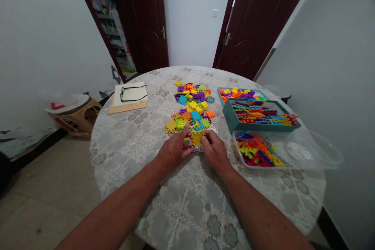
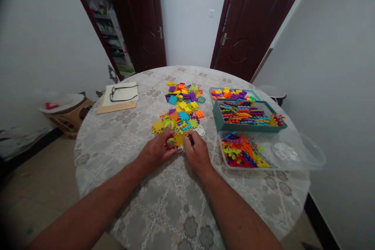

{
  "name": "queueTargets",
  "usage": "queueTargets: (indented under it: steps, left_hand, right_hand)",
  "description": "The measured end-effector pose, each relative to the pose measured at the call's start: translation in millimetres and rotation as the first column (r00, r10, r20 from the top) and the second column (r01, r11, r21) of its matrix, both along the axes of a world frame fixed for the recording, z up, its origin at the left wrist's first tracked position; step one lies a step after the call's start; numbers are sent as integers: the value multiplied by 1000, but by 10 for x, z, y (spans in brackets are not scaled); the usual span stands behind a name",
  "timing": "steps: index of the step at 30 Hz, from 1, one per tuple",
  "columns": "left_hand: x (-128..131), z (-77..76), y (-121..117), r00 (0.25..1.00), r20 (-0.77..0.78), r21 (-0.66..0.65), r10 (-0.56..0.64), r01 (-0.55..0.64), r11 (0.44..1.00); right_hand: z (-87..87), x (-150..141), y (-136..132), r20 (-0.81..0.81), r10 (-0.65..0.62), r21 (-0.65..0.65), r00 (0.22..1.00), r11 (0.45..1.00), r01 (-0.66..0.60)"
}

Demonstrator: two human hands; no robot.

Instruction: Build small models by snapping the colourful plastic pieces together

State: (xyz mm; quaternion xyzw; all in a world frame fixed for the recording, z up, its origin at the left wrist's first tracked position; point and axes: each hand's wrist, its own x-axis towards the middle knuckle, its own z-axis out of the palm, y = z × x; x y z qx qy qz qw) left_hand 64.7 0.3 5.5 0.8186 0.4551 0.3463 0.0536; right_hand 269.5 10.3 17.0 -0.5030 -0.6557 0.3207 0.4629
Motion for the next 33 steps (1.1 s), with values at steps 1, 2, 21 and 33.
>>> queueTargets:
  steps: [1, 2, 21, 33]
  left_hand:
    - [20, -4, -11, 1000, -17, 29, -20, 20, 999]
    - [37, -9, -22, 999, -31, 63, -36, 38, 997]
    - [-324, 183, 102, 940, -53, 151, 337, -326, 933]
    - [-438, 111, 275, 877, -276, -63, 392, -424, 904]
  right_hand:
    - [-5, -18, -21, 10, 40, -9, 999, 999, -40]
    - [-15, -32, -37, 28, 73, -16, 997, 997, -72]
    - [0, 3, -32, -139, 20, -219, 990, 974, -50]
    - [-130, 15, -1, -88, 65, -187, 994, 979, -81]
